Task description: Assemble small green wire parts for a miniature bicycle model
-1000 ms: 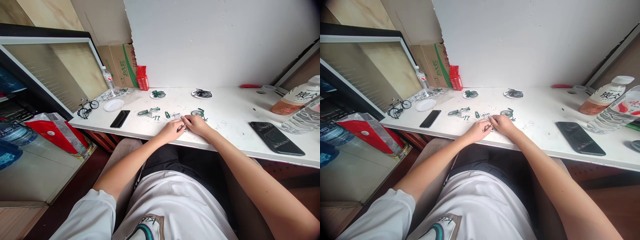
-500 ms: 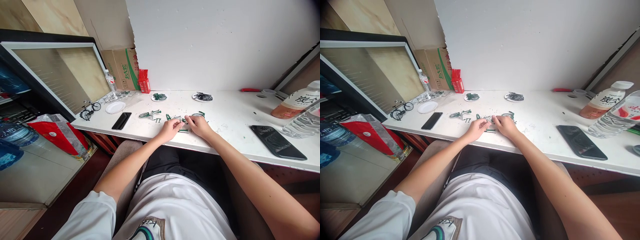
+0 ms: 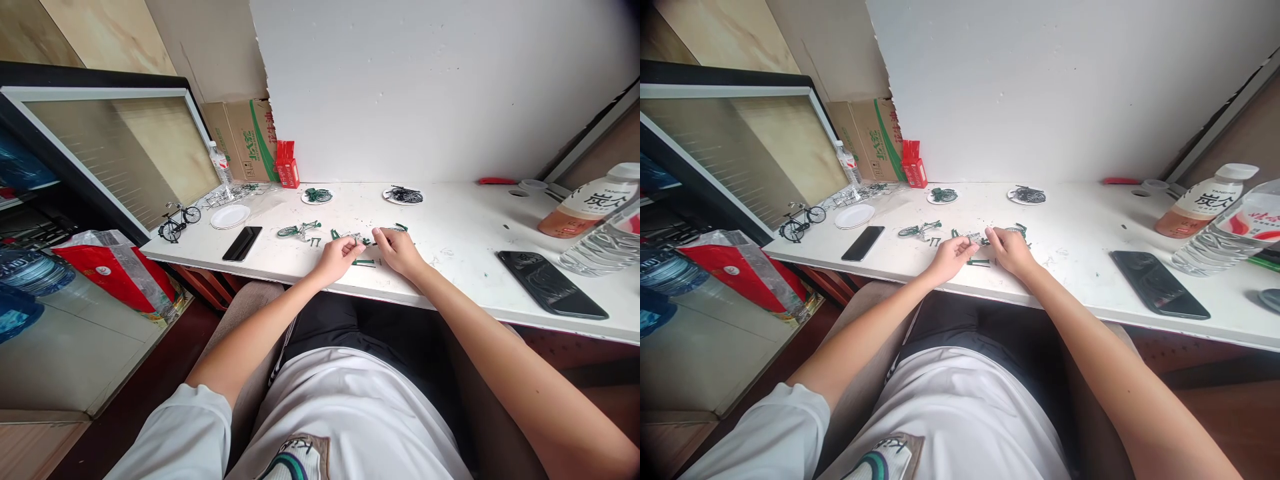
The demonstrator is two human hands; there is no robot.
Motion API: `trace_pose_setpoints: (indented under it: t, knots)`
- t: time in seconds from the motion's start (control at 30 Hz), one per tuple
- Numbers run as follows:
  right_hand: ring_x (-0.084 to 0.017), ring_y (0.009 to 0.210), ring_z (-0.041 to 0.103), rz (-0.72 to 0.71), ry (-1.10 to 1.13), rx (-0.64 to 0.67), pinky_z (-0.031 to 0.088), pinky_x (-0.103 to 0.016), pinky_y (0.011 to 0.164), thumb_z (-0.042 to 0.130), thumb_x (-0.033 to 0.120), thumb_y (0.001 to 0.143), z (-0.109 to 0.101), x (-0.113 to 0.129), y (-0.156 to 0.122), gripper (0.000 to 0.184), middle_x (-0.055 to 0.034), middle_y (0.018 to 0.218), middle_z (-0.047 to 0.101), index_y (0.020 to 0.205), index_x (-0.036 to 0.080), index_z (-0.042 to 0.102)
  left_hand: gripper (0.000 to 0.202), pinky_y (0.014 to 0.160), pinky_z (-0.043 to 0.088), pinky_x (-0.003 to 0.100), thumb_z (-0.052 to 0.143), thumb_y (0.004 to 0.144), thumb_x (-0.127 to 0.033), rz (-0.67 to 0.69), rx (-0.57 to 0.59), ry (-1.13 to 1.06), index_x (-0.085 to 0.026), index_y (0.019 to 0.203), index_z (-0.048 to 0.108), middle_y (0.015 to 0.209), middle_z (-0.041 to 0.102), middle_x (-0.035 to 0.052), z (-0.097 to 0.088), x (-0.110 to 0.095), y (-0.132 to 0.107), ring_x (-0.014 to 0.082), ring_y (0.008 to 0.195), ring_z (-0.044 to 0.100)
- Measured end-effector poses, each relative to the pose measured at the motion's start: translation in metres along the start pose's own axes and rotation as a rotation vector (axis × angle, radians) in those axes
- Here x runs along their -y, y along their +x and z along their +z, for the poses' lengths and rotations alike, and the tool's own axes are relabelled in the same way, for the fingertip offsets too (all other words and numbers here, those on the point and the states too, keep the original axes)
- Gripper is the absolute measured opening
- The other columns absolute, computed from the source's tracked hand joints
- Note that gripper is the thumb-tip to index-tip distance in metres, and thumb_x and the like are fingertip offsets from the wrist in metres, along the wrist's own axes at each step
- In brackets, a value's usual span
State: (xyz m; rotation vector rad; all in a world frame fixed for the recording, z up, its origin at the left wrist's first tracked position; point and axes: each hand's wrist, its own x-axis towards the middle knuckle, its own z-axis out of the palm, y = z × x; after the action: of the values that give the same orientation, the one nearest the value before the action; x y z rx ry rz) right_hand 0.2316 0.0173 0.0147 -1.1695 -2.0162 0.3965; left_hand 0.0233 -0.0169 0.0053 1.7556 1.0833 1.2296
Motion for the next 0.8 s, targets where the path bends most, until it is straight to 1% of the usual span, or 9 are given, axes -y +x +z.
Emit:
trace_pose_setpoints:
  t: [0.1, 0.17, 0.27, 0.33, 0.43, 0.57, 0.63, 0.7, 0.8]
  knots:
    - [-0.020, 0.068, 0.053, -0.045, 0.091, 0.076, 0.040, -0.034, 0.067, 0.050, 0.067, 0.105, 0.000, -0.002, 0.001, 0.046, -0.0033, 0.077, 0.064, 0.090, 0.024, 0.057, 0.030, 0.077, 0.053, 0.029, 0.073, 0.096, -0.044, -0.024, -0.046, -0.024, -0.017, 0.086, 0.067, 0.083, 0.073, 0.0043, -0.001, 0.005, 0.003, 0.0157, 0.077, 0.065]
    - [-0.023, 0.077, 0.060, -0.094, 0.128, 0.121, 0.045, -0.036, 0.072, 0.056, 0.062, 0.103, 0.001, -0.005, 0.002, 0.039, -0.0064, 0.089, 0.071, 0.102, 0.024, 0.062, 0.033, 0.075, 0.053, 0.029, 0.074, 0.095, -0.046, -0.048, -0.079, -0.036, -0.017, 0.083, 0.065, 0.081, 0.072, 0.0041, -0.001, 0.008, 0.005, 0.0152, 0.075, 0.065]
    - [-0.027, 0.088, 0.065, -0.166, 0.099, 0.126, 0.048, -0.038, 0.079, 0.055, 0.056, 0.104, 0.002, -0.008, 0.004, 0.035, -0.0111, 0.101, 0.074, 0.104, 0.023, 0.067, 0.036, 0.075, 0.053, 0.029, 0.074, 0.095, -0.050, -0.067, -0.113, -0.047, -0.017, 0.083, 0.065, 0.082, 0.072, 0.0043, -0.002, 0.011, 0.006, 0.0153, 0.074, 0.066]
    - [-0.027, 0.091, 0.066, -0.183, 0.072, 0.100, 0.048, -0.039, 0.080, 0.054, 0.052, 0.104, 0.002, -0.010, 0.005, 0.034, -0.0121, 0.105, 0.075, 0.103, 0.022, 0.069, 0.036, 0.077, 0.053, 0.029, 0.072, 0.095, -0.051, -0.068, -0.116, -0.043, -0.017, 0.084, 0.067, 0.083, 0.073, 0.0051, -0.003, 0.013, 0.006, 0.0160, 0.076, 0.066]
    - [-0.026, 0.086, 0.066, -0.145, 0.044, 0.070, 0.047, -0.038, 0.079, 0.049, 0.051, 0.107, 0.002, -0.012, 0.005, 0.036, -0.0113, 0.100, 0.075, 0.100, 0.022, 0.069, 0.036, 0.079, 0.053, 0.029, 0.067, 0.099, -0.050, -0.063, -0.092, -0.019, -0.016, 0.086, 0.070, 0.087, 0.076, 0.0075, -0.004, 0.014, 0.007, 0.0176, 0.080, 0.068]
    - [-0.025, 0.073, 0.062, -0.060, 0.005, 0.086, 0.044, -0.037, 0.075, 0.032, 0.053, 0.112, 0.001, -0.012, 0.002, 0.049, -0.0090, 0.085, 0.074, 0.096, 0.022, 0.066, 0.037, 0.082, 0.053, 0.030, 0.062, 0.103, -0.049, -0.048, -0.059, -0.011, -0.015, 0.096, 0.075, 0.091, 0.077, 0.0083, -0.005, 0.011, 0.007, 0.0189, 0.085, 0.069]
    - [-0.025, 0.074, 0.063, -0.052, -0.009, 0.098, 0.043, -0.037, 0.076, 0.028, 0.055, 0.113, 0.001, -0.012, 0.001, 0.051, -0.0091, 0.086, 0.074, 0.096, 0.023, 0.064, 0.039, 0.080, 0.053, 0.029, 0.062, 0.103, -0.051, -0.047, -0.048, -0.010, -0.015, 0.099, 0.076, 0.086, 0.075, 0.0070, -0.006, 0.008, 0.006, 0.0186, 0.082, 0.068]
    - [-0.026, 0.075, 0.064, -0.065, -0.034, 0.111, 0.043, -0.037, 0.075, 0.028, 0.056, 0.112, 0.001, -0.011, 0.000, 0.049, -0.0096, 0.087, 0.074, 0.096, 0.023, 0.061, 0.043, 0.077, 0.052, 0.028, 0.059, 0.104, -0.053, -0.044, -0.035, -0.009, -0.015, 0.104, 0.077, 0.081, 0.072, 0.0051, -0.007, 0.004, 0.005, 0.0177, 0.078, 0.066]
    - [-0.026, 0.070, 0.061, -0.071, -0.078, 0.130, 0.041, -0.037, 0.072, 0.028, 0.059, 0.112, 0.002, -0.009, -0.001, 0.049, -0.0091, 0.081, 0.071, 0.097, 0.024, 0.059, 0.049, 0.071, 0.049, 0.027, 0.052, 0.107, -0.057, -0.038, -0.031, -0.019, -0.015, 0.110, 0.077, 0.071, 0.064, 0.0013, -0.008, 0.001, 0.004, 0.0159, 0.070, 0.062]
